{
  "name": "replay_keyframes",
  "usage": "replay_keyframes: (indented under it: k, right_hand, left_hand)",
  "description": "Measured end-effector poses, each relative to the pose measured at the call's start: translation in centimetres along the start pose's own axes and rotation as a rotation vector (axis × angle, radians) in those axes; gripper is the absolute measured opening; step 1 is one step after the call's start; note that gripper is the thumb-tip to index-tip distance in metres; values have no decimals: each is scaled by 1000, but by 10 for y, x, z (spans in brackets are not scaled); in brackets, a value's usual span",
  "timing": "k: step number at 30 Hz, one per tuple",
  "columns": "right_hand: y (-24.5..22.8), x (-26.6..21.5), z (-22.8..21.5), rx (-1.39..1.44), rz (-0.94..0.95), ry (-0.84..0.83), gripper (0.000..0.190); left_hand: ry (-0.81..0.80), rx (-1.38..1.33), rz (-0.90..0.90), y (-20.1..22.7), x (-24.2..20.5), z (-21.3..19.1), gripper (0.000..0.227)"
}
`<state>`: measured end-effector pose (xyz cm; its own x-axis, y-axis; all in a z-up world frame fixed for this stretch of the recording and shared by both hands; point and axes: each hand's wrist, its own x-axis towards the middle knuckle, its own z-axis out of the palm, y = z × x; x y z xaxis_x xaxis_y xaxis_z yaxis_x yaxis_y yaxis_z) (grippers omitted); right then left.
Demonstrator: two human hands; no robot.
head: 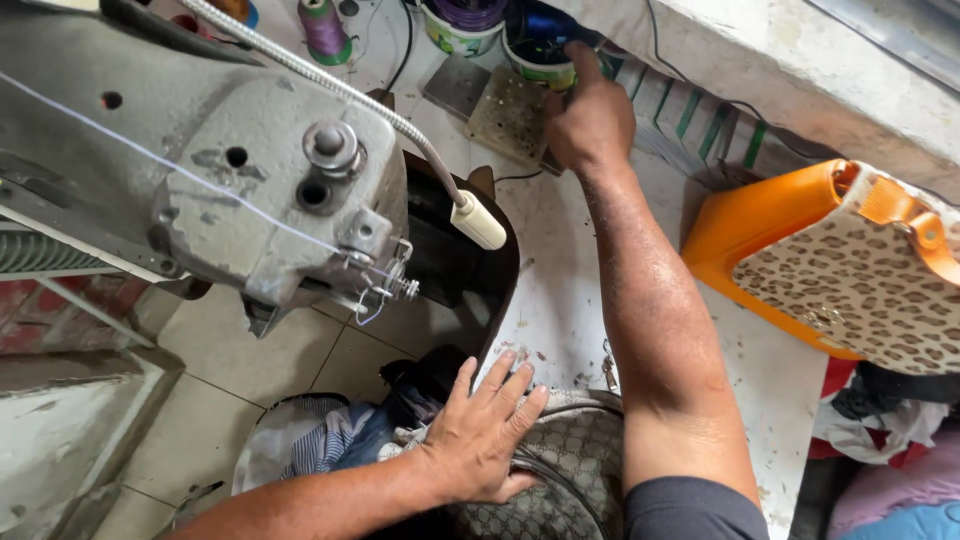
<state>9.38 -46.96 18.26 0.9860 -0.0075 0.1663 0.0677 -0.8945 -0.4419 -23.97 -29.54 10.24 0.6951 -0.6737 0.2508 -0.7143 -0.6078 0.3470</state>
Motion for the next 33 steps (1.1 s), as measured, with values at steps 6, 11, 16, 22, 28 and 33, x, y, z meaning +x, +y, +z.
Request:
replay_keyframes:
  k: [6,11,16,22,28,33]
  right_hand:
    - [8,12,11,43,67,-37,54]
    - [5,12,5,112,94,-33,43]
    - [7,9,5,127,18,7,53]
    - [22,13,18,158,17,46,43]
    - [40,41,35,64,-12,87,21]
    - [47,35,34,106,-61,134,19]
  left_hand:
    - [84,-55,14,2,1,-5,118]
    - [93,-58,1,1,3,-5,107]
    - [127,-50,15,2,3,-5,103]
    - [127,-57,11,2,3,-4,106]
    - [139,-47,22,0,4,-5,99]
    - [125,-60,27,-1,3,-3,106]
